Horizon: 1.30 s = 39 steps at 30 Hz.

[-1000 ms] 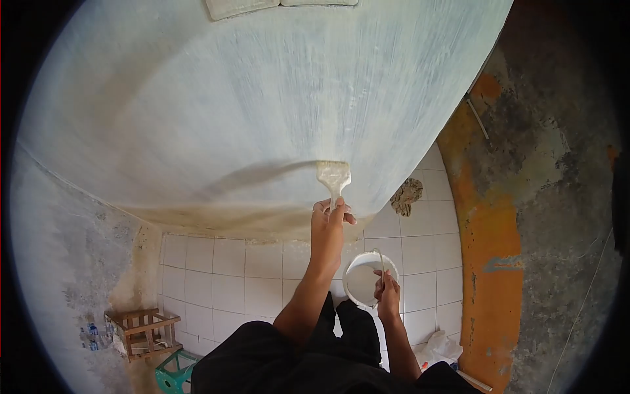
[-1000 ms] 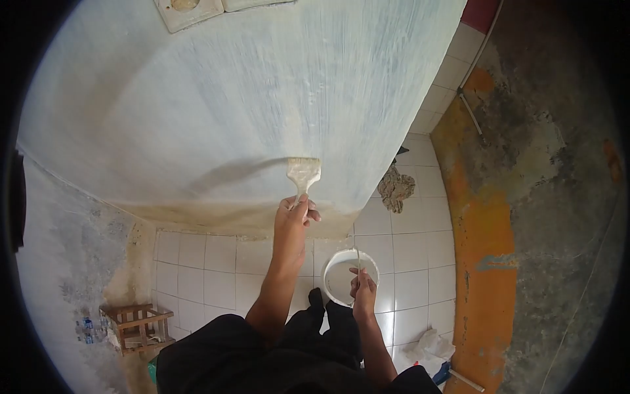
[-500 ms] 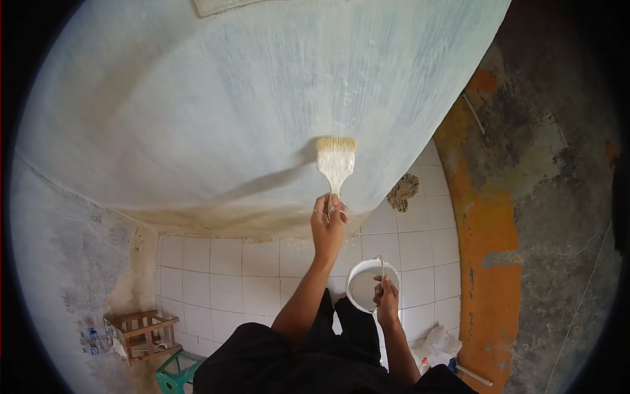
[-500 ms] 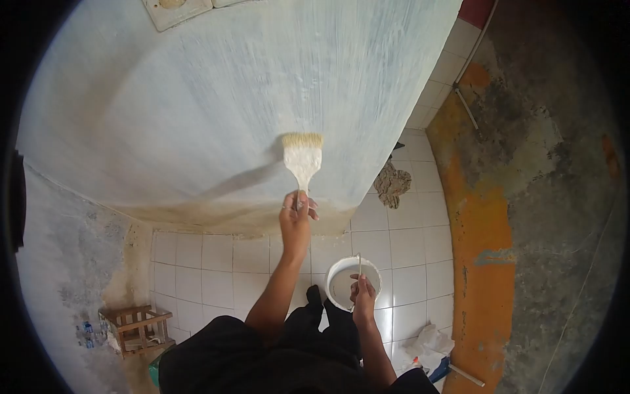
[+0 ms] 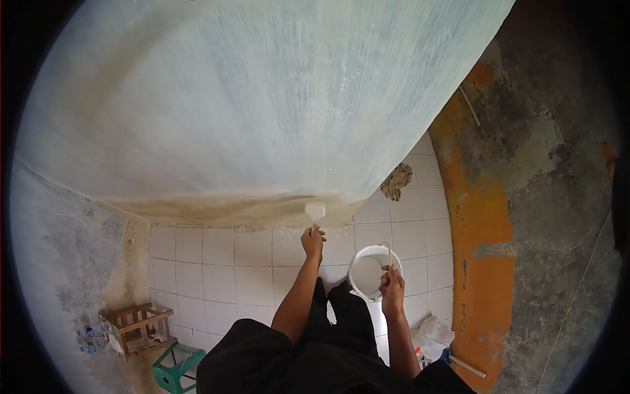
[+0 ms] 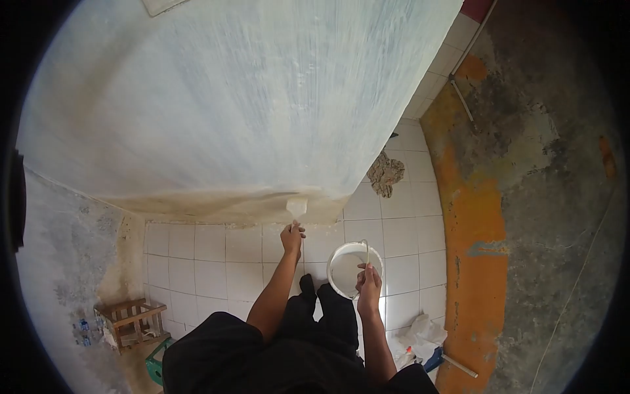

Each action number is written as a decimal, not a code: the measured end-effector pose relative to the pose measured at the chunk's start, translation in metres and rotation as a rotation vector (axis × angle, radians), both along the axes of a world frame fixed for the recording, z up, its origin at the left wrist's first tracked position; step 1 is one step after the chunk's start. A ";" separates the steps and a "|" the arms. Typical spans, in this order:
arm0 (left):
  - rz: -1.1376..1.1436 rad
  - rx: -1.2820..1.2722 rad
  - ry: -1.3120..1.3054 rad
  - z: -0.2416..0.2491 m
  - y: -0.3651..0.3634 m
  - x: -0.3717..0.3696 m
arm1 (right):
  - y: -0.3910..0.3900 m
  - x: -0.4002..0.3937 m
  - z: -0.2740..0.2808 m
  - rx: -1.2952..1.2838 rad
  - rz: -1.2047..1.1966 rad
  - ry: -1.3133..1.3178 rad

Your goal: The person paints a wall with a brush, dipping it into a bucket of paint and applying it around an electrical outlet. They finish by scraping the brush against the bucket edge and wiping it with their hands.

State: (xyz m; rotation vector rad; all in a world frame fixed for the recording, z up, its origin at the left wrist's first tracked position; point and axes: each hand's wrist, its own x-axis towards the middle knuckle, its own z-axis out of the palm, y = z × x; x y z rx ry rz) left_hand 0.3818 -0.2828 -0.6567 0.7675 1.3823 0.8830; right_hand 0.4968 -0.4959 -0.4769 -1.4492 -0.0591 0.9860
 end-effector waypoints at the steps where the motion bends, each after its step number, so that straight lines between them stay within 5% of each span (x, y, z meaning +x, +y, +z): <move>1: 0.012 0.022 -0.011 0.014 0.005 -0.003 | 0.001 -0.001 0.001 0.003 0.001 -0.004; 14: -0.012 0.309 -0.210 0.318 0.025 -0.021 | 0.017 -0.010 0.007 0.056 0.033 0.020; 21: -0.059 0.640 -0.335 0.407 0.025 -0.029 | 0.019 -0.008 0.013 0.086 0.040 -0.029; 25: -0.092 0.643 -0.323 0.369 0.050 -0.015 | 0.015 -0.009 0.018 0.095 0.050 -0.023; 32: -0.121 0.514 -0.160 0.175 0.048 0.003 | 0.004 -0.001 0.018 0.079 0.012 -0.018; 39: -0.214 0.095 -0.062 0.040 0.013 -0.006 | -0.019 0.025 0.032 0.072 -0.113 -0.061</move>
